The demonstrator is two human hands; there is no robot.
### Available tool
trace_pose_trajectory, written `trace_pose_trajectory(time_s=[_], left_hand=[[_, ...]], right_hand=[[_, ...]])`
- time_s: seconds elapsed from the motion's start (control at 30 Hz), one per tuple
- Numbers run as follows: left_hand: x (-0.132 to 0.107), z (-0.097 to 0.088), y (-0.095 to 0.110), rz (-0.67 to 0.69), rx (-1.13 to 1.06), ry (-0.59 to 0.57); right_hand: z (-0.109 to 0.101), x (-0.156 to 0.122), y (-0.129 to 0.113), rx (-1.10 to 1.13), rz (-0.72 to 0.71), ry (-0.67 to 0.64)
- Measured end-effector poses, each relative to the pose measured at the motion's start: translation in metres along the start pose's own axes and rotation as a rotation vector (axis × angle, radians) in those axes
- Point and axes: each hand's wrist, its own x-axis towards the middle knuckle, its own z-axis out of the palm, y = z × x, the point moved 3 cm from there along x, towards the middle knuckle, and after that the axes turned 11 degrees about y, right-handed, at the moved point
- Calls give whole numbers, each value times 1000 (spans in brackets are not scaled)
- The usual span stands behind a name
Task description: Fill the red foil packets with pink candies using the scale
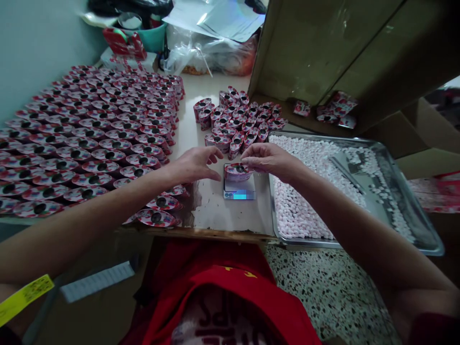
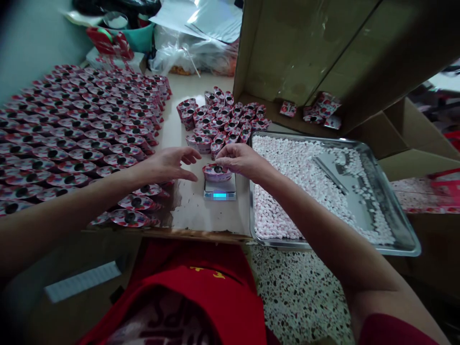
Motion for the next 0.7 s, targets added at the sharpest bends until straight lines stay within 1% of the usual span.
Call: trace_pose_trajectory(time_s=[0.13, 0.23, 0.3, 0.37, 0.43, 0.5, 0.6, 0.7], left_hand=[[0, 0, -4, -3, -2, 2], [-1, -1, -7, -6, 2, 4], [-2, -1, -8, -7, 4, 10], [-3, -3, -6, -5, 3, 20], [-3, -4, -3, -5, -2, 29], [-3, -5, 2, -1, -12, 32], [-3, -4, 12, 16, -36, 27], [-2, -3, 22, 35, -44, 21]], right_hand=[[3, 2, 3, 15, 22, -10], [1, 3, 6, 38, 34, 36], [-6, 2, 8, 71, 45, 98], [-19, -1, 10, 147, 70, 170], [-38, -6, 15, 272, 117, 259], [-59, -13, 25, 426, 200, 380], [-87, -30, 49, 623, 396, 595], [-104, -54, 77, 739, 539, 802]])
